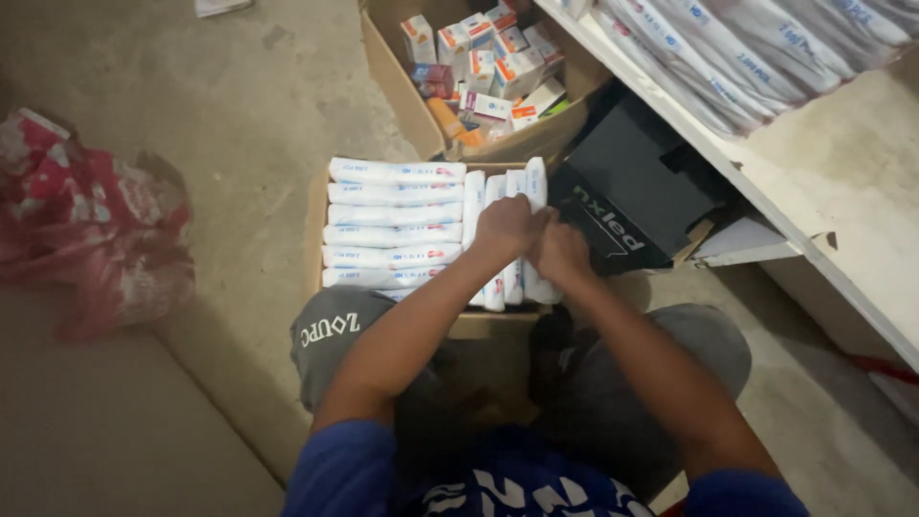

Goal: Organizes and stacks packs of plastic bags onto a low storage shelf.

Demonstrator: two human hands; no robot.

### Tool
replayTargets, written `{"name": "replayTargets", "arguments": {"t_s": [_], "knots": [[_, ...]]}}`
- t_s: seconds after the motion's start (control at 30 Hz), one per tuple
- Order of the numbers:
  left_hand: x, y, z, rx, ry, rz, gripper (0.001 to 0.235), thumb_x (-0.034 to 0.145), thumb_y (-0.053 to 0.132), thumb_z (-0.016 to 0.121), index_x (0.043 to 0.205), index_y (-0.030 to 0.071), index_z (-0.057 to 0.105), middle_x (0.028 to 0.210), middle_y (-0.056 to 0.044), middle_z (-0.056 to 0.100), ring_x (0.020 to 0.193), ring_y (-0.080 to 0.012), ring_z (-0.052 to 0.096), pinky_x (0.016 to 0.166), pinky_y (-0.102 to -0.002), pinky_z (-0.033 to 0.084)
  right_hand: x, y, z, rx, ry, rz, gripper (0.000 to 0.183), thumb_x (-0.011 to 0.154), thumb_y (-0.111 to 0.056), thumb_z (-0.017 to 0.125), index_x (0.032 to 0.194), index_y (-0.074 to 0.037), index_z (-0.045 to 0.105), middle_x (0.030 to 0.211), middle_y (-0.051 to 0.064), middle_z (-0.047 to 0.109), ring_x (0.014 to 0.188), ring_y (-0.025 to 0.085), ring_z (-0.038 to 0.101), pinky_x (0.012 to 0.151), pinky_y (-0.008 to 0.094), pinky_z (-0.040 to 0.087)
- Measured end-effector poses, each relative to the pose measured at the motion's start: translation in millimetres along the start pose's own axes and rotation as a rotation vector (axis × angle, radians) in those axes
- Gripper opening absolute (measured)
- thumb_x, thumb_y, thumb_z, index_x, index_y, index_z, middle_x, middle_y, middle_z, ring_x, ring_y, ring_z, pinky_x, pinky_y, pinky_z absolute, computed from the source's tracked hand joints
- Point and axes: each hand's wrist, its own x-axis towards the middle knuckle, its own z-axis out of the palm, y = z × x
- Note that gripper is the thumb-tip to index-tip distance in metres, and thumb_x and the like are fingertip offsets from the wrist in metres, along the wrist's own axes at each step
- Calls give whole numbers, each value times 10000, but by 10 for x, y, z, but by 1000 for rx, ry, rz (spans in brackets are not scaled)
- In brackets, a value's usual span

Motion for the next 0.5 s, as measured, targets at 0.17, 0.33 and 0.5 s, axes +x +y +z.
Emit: {"name": "replayTargets", "arguments": {"t_s": [0.17,0.33,0.5], "knots": [[5,-70,36,4,13,5,576,971,541,517,899,12,734,847,-243,740,854,-410,727,779,-514,570,-32,-146,-138,2,-6,-26,729,926,-470,682,1323,96,453,960,293,712,898,437,720,804,528,570],[-19,47,-96,36,34,-6,633,1008,572,474,820,34,749,774,-225,727,791,-407,726,721,-513,579,-118,-277,-364,139,-206,116,826,897,-454,675,1459,74,378,747,143,755,727,293,778,773,439,608],[72,-137,166,62,134,159,601,1024,529,480,793,40,744,723,-210,706,732,-415,704,672,-527,554,-140,-225,-360,108,-168,104,951,870,-434,741,1535,57,270,801,179,751,764,317,754,768,450,608]]}}
